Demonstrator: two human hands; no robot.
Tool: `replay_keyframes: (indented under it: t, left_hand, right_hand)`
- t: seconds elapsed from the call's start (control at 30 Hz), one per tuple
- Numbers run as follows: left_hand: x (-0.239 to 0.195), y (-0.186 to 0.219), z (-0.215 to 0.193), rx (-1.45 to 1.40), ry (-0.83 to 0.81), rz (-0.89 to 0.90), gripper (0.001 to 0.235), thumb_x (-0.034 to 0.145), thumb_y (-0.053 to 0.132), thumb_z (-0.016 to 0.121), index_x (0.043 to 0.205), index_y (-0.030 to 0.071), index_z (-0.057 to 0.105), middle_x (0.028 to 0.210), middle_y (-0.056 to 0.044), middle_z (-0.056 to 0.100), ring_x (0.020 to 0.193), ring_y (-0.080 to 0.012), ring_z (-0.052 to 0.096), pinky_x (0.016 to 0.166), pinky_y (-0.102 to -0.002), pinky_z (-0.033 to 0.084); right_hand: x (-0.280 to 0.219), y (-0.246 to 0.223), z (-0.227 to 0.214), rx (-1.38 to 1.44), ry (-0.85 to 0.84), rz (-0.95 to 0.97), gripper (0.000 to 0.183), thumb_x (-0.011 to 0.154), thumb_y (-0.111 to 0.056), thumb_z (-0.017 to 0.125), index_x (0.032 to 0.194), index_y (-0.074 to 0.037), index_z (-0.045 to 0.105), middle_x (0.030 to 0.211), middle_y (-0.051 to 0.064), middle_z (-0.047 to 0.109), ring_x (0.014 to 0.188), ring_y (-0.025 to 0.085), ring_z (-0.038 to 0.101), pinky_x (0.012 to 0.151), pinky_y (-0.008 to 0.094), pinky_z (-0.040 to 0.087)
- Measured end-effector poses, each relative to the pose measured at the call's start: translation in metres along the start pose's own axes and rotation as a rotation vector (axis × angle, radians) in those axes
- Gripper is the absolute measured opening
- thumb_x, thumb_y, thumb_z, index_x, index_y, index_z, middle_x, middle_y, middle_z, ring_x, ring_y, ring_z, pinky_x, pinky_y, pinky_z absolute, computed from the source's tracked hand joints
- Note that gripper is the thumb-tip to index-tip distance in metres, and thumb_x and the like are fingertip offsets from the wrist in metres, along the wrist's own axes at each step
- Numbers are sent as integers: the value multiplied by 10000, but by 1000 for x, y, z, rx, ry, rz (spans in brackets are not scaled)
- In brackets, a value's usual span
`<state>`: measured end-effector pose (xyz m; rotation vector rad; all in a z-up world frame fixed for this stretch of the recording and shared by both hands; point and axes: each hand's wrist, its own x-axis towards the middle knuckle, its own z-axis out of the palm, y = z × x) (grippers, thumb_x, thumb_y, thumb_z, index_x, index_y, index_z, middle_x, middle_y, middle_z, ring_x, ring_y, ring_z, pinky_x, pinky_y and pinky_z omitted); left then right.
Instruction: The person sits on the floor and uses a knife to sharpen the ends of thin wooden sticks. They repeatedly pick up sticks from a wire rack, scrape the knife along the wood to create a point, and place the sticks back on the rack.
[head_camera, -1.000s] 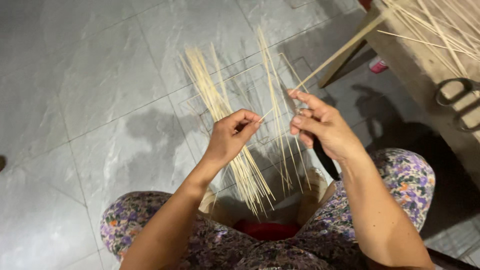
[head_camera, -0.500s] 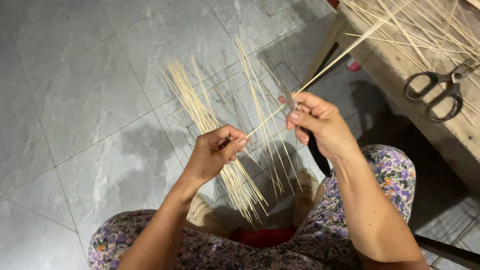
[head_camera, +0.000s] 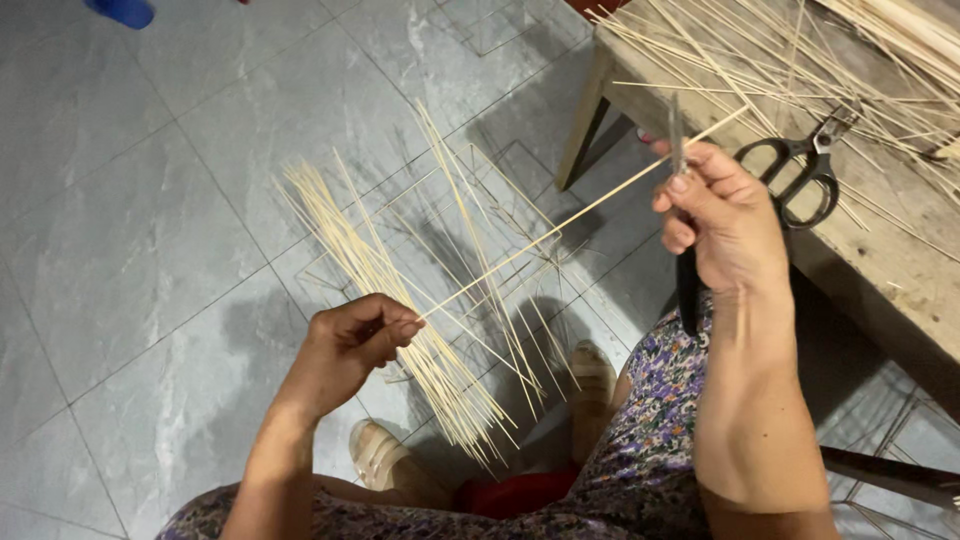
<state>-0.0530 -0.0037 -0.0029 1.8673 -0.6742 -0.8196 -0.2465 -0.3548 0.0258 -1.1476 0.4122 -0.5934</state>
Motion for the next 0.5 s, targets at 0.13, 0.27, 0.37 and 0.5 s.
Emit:
replay_keyframes:
  t: [0.13, 0.27, 0.37, 0.5]
  left_hand:
    - [1, -5, -11, -8, -7, -31, 167, 896, 227, 733, 937, 76, 790, 729, -5, 718, 642, -86, 577, 574, -265, 521]
    - [4, -8, -17, 21, 51, -66, 173, 903, 236, 724, 963, 85, 786, 732, 1, 723, 635, -83, 584, 574, -262, 521]
    - [8, -13, -13, -112, 73, -14, 182, 919, 240, 716, 988, 78, 762, 750, 13, 690, 638, -68, 581, 570, -252, 511]
    - [12, -13, -1, -220, -7, 5, 182, 959, 242, 693, 998, 77, 759, 727, 21, 644, 625, -63, 564, 571, -244, 510]
  right_hand:
    - [0, -7, -24, -5, 99, -51, 256, 1011, -67, 666, 1267, -45, 672, 823, 53, 664, 520, 79, 483, 475, 222, 396]
    - [-2, -10, -41, 22, 282, -166, 258, 1102, -64, 690, 1357, -32, 663, 900, 57, 681, 627, 83, 540, 502, 219, 398]
    - [-1, -11, -39, 61, 180, -200, 319, 1093, -47, 685, 1407, -22, 633, 984, 54, 728, 632, 92, 546, 508, 224, 398]
    - [-10, 12, 5, -81, -184, 8, 496, 986, -110, 684, 1470, -56, 592, 782, 49, 683, 485, 58, 506, 404, 190, 362]
